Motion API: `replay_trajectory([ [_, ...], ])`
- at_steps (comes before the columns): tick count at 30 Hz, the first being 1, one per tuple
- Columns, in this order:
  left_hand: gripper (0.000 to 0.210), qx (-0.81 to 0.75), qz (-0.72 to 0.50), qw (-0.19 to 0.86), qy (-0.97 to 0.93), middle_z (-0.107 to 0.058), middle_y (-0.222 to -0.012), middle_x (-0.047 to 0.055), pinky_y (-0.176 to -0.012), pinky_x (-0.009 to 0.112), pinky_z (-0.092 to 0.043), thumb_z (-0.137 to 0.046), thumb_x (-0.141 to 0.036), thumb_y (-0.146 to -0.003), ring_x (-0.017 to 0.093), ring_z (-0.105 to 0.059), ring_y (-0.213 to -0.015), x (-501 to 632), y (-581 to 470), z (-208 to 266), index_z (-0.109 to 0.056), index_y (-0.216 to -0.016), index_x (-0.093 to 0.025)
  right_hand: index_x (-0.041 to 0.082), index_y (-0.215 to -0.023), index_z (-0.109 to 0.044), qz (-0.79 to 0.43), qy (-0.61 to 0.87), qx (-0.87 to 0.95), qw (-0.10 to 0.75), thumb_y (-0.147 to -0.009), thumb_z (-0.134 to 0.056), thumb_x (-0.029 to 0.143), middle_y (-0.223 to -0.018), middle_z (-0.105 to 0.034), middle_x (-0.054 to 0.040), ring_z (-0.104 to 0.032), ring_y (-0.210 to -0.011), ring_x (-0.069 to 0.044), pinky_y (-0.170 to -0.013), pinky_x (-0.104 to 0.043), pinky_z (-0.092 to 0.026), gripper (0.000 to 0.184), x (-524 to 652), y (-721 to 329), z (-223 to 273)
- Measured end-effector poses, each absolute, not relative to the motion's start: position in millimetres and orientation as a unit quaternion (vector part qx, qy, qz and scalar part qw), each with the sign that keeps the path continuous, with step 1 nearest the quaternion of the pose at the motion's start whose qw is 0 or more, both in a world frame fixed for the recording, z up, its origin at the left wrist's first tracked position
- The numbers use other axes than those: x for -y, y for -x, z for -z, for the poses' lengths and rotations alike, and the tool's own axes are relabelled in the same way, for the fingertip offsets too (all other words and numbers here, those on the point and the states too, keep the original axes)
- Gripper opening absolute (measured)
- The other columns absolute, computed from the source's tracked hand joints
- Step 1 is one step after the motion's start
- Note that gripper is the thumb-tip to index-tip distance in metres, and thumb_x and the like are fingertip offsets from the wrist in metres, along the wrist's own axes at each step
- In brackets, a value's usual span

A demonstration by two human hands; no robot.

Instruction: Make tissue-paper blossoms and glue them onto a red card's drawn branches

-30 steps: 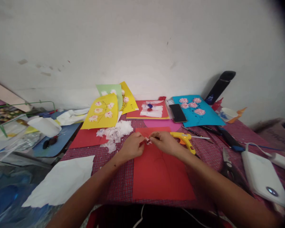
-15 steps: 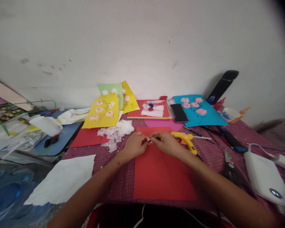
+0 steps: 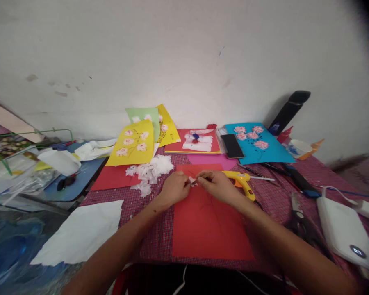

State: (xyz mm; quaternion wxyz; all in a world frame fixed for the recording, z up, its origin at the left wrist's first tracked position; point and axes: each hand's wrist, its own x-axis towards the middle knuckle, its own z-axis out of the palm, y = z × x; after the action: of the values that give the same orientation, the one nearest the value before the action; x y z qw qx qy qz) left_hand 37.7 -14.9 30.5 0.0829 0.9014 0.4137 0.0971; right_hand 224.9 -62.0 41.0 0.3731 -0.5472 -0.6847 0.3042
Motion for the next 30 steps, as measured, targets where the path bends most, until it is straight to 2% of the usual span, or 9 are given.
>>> replay_trajectory([
  [12, 0.020, -0.409, -0.208, 0.144, -0.877, -0.070, -0.088, 0.006, -0.077, 0.030, -0.046, -0.051, -0.016, -0.082, 0.019, -0.062, -0.085, 9.7, -20.3, -32.6, -0.069, -0.089, -0.018, 0.020, -0.082, -0.071, -0.280, 0.557, 0.681, 0.384, -0.085, -0.052, 0.023, -0.081, -0.074, -0.0028, -0.067, -0.074, -0.018, -0.068, -0.027, -0.049, 0.020, 68.0, -230.7, -52.1],
  [16, 0.020, -0.455, -0.239, 0.149, -0.845, -0.071, -0.090, 0.003, -0.078, 0.029, -0.046, -0.051, -0.020, -0.083, 0.019, -0.064, -0.085, 5.9, 25.2, -44.1, -0.069, -0.091, -0.020, 0.020, -0.083, -0.072, -0.282, 0.571, 0.667, 0.387, -0.086, -0.053, 0.026, -0.080, -0.074, -0.0030, -0.066, -0.071, -0.018, -0.064, -0.027, -0.048, 0.020, 78.8, -233.7, -65.4],
  [20, 0.021, -0.522, -0.232, 0.171, -0.802, -0.072, -0.090, 0.002, -0.075, 0.030, -0.047, -0.052, -0.031, -0.087, 0.019, -0.065, -0.083, -0.7, 75.3, -49.2, -0.069, -0.094, -0.020, 0.020, -0.083, -0.073, -0.314, 0.545, 0.675, 0.387, -0.087, -0.053, 0.025, -0.080, -0.073, -0.0024, -0.065, -0.071, -0.016, -0.063, -0.026, -0.047, 0.021, 83.8, -227.1, -69.5],
  [26, 0.021, -0.438, -0.179, 0.145, -0.869, -0.068, -0.095, 0.005, -0.082, 0.033, -0.045, -0.050, -0.027, -0.090, 0.021, -0.061, -0.091, 5.9, 71.6, -33.6, -0.068, -0.096, -0.019, 0.021, -0.087, -0.072, -0.369, 0.529, 0.664, 0.379, -0.088, -0.053, 0.031, -0.086, -0.072, -0.0034, -0.062, -0.065, -0.015, -0.053, -0.024, -0.043, 0.021, 82.1, -207.0, -64.1],
  [30, 0.036, -0.366, -0.161, 0.099, -0.911, -0.062, -0.102, 0.009, -0.089, 0.036, -0.044, -0.050, -0.015, -0.083, 0.023, -0.056, -0.099, 11.4, 41.2, -30.0, -0.063, -0.117, -0.020, 0.020, -0.087, -0.071, -0.363, 0.532, 0.666, 0.376, -0.088, -0.053, 0.032, -0.085, -0.071, -0.0035, -0.061, -0.063, -0.014, -0.052, -0.024, -0.043, 0.022, 83.8, -203.8, -62.7],
])
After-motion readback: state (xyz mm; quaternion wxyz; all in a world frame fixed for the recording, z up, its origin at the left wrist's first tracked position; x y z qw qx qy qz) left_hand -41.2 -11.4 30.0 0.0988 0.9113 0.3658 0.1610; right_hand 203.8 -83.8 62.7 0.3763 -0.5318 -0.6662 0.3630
